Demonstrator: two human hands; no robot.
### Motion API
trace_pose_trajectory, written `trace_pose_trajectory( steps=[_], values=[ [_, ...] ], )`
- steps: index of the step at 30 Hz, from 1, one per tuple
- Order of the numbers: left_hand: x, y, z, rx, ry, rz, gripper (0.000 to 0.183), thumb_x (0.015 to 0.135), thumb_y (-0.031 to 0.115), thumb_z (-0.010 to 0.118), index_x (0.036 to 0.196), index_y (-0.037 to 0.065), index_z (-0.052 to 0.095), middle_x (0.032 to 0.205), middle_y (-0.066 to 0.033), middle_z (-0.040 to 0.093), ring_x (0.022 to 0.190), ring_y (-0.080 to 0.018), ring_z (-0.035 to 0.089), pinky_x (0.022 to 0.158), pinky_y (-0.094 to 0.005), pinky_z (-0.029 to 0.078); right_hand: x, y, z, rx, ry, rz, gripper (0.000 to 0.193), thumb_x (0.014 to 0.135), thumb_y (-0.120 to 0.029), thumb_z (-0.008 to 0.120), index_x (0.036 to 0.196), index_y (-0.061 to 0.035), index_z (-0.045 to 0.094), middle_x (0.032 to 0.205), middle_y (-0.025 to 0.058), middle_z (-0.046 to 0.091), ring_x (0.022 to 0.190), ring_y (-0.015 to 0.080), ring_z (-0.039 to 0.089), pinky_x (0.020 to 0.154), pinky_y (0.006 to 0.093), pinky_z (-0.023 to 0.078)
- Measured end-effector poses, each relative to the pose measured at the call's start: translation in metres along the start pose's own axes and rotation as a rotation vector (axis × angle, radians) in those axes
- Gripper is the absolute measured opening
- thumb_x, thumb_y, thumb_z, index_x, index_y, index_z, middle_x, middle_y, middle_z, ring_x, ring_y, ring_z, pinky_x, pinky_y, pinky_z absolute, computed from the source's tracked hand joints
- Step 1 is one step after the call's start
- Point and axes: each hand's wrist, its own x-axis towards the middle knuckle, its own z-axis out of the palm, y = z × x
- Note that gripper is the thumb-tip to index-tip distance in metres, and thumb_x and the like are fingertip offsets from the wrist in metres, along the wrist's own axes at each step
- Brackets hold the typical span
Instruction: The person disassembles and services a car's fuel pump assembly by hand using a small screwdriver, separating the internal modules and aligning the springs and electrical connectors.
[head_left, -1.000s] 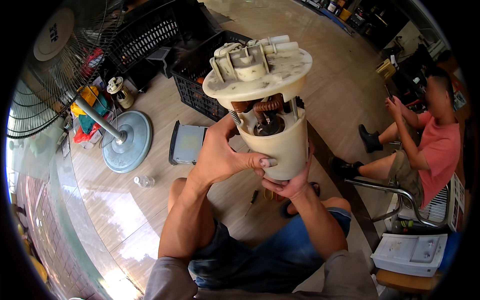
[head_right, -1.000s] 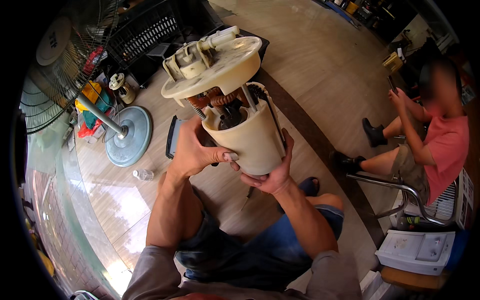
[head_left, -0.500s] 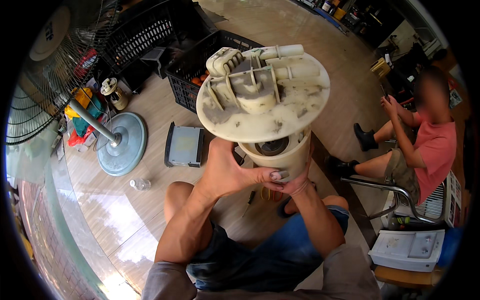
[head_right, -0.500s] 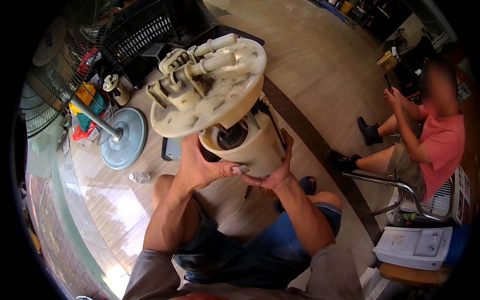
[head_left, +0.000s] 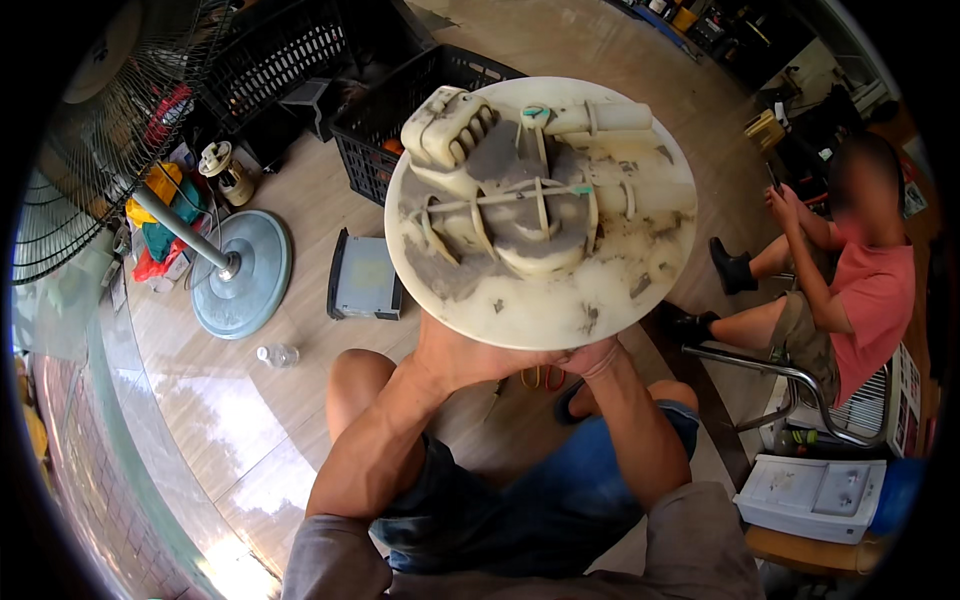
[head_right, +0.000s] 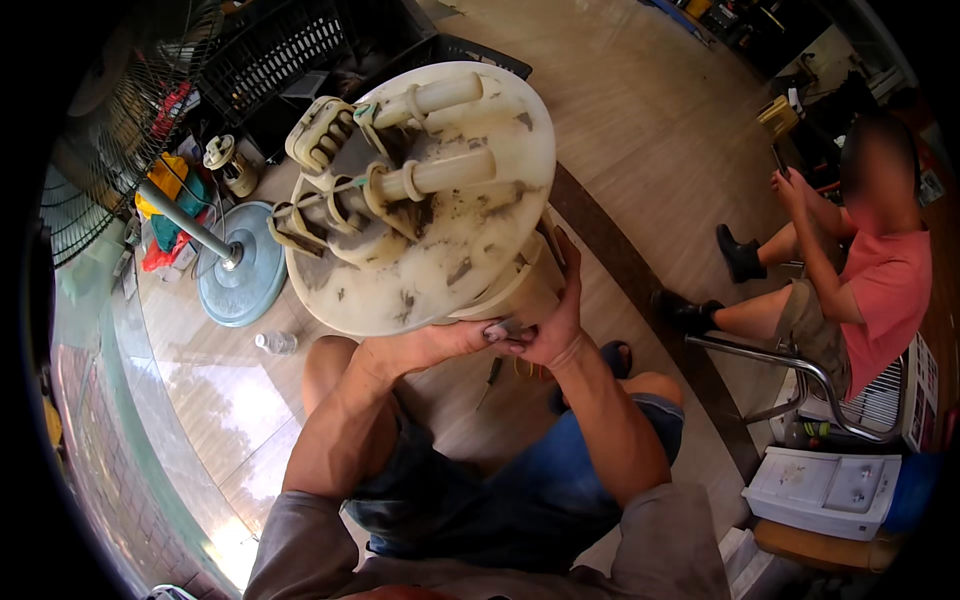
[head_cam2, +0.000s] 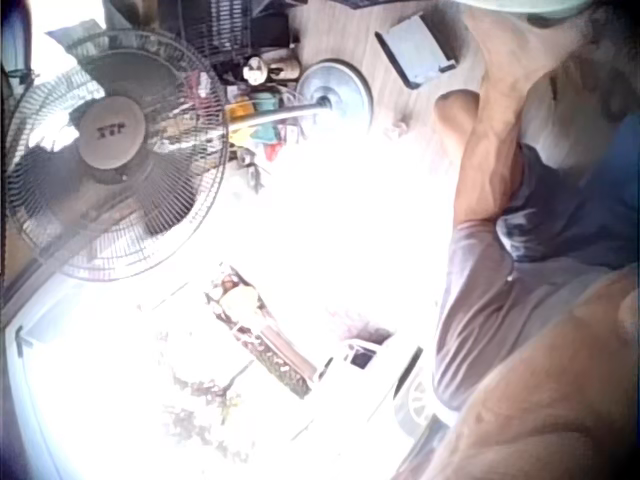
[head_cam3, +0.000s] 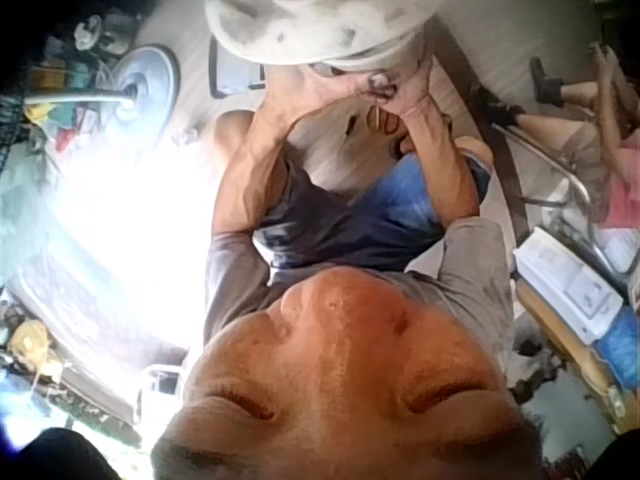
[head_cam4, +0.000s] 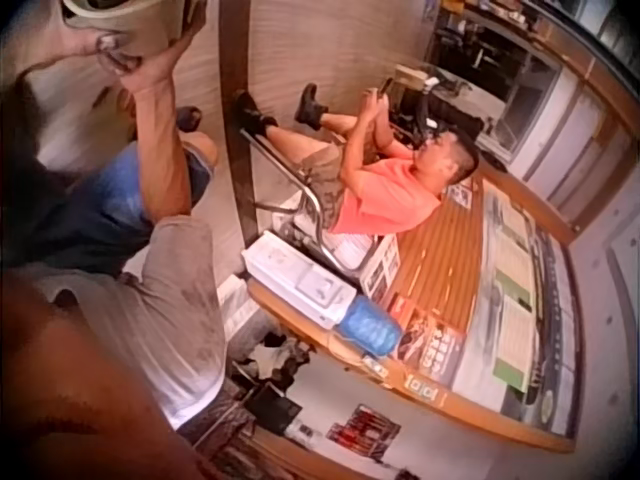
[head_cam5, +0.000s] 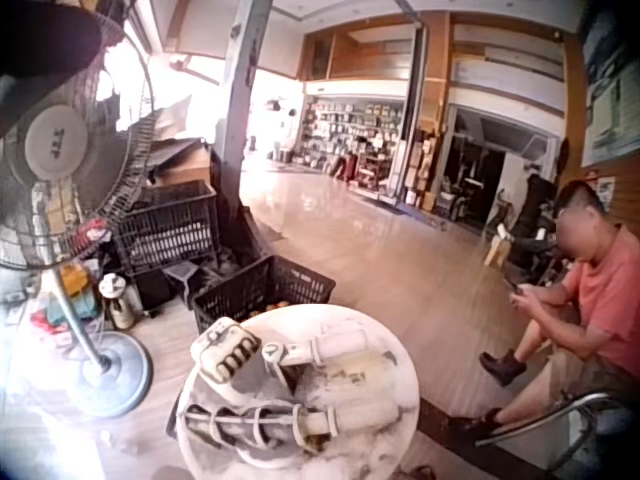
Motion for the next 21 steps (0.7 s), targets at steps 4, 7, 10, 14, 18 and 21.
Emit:
trace_pose_trajectory(
  steps=[4,7,10,14,18,21],
  values=[
    [0.001,-0.009,-0.008,0.079,-0.131,-0.03,0.058,0.074,0.026,0.083,0.123,0.004,0.06,0.115,-0.0097,0.067,0.108,-0.0238,0.062,0.094,-0.0352,0.049,0.001,-0.002,-0.006,0.014,-0.094,0.055,0.083,0.087,-0.076,0.032,0.142,-0.0151,0.044,0.133,0.0114,0.055,0.113,0.0298,0.059,0.086,0.0409,0.054],
    [0.005,-0.012,-0.004,0.227,-0.058,0.173,0.059,0.073,0.026,0.083,0.122,0.004,0.061,0.113,-0.01,0.068,0.105,-0.0236,0.063,0.092,-0.0346,0.05,0.0,0.0,0.011,0.029,0.119,0.021,0.084,0.085,-0.077,0.033,0.139,-0.014,0.047,0.129,0.0131,0.057,0.102,0.0284,0.063,0.068,0.0387,0.057],
    [0.008,0.003,-0.001,0.227,0.079,0.28,0.057,0.063,0.027,0.087,0.112,0.007,0.068,0.108,-0.0083,0.07,0.099,-0.0239,0.066,0.088,-0.0346,0.051,-0.001,-0.003,-0.003,0.182,-0.282,0.156,0.085,0.084,-0.079,0.034,0.134,-0.0127,0.051,0.117,0.0131,0.063,0.069,0.0215,0.063,0.042,0.0327,0.047],
    [0.014,0.021,0.003,0.246,0.134,0.36,0.048,0.064,0.023,0.084,0.105,0.004,0.07,0.101,-0.0095,0.072,0.092,-0.0233,0.068,0.084,-0.0331,0.053,-0.008,-0.005,0.013,-0.003,-0.098,0.102,0.086,0.082,-0.082,0.033,0.127,-0.0111,0.054,0.097,0.0104,0.066,0.039,0.0137,0.039,0.03,0.0263,0.031],
    [0.017,0.025,0.009,0.055,0.237,0.352,0.051,0.062,0.023,0.086,0.105,0.0,0.07,0.102,-0.0114,0.072,0.095,-0.0224,0.068,0.086,-0.0328,0.052,-0.012,-0.007,0.023,-0.033,-0.027,0.135,0.085,0.082,-0.082,0.033,0.122,-0.0109,0.056,0.09,0.0082,0.065,0.035,0.0106,0.031,0.031,0.025,0.03],
    [0.018,0.025,0.002,0.145,0.24,0.361,0.057,0.06,0.022,0.087,0.108,-0.002,0.068,0.106,-0.0129,0.071,0.098,-0.0223,0.068,0.089,-0.0334,0.051,-0.008,-0.006,0.022,-0.041,-0.102,0.147,0.083,0.082,-0.082,0.032,0.116,-0.0111,0.057,0.087,0.0062,0.064,0.034,0.0087,0.026,0.031,0.0238,0.029]
  ],
)
